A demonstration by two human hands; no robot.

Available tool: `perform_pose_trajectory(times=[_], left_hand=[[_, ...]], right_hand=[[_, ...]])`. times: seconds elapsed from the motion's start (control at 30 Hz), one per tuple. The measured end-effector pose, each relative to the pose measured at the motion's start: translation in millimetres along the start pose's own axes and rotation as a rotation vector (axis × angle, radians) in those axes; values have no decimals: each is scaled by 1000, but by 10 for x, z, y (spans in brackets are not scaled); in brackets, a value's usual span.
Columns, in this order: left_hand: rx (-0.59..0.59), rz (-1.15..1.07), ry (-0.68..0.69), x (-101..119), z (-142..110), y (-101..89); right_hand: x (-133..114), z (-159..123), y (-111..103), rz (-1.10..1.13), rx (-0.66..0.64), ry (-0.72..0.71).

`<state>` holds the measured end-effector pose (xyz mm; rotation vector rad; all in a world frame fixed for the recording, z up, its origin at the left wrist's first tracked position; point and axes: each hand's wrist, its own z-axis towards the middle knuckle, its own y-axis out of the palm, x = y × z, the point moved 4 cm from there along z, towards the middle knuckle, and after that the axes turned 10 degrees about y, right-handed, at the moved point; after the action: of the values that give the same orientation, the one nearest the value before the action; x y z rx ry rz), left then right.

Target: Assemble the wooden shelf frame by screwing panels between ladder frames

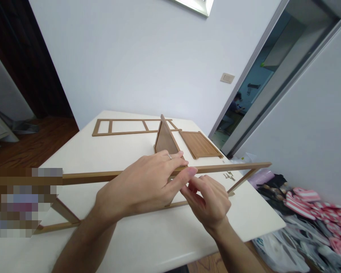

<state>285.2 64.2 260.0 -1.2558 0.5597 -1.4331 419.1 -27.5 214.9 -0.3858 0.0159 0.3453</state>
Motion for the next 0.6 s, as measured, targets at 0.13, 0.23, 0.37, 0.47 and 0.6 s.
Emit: perform_pose_trajectory(times=[0.13,0.23,0.37,0.47,0.6], left_hand=[[-17,-1,-32,-12,-20,-11],[-12,21,-32,-42,-34,9],[-1,39,-1,-61,-30,35],[6,50,29,-67,-27,39],[2,43,23,-80,-40,47]], right_hand=[[16,13,-11,-14,8,10],[37,10,-23,-22,20,38],[56,0,-26,-51,49,64],[75,-7,-28,-49,129,89],[119,-16,-2,33,159,130]])
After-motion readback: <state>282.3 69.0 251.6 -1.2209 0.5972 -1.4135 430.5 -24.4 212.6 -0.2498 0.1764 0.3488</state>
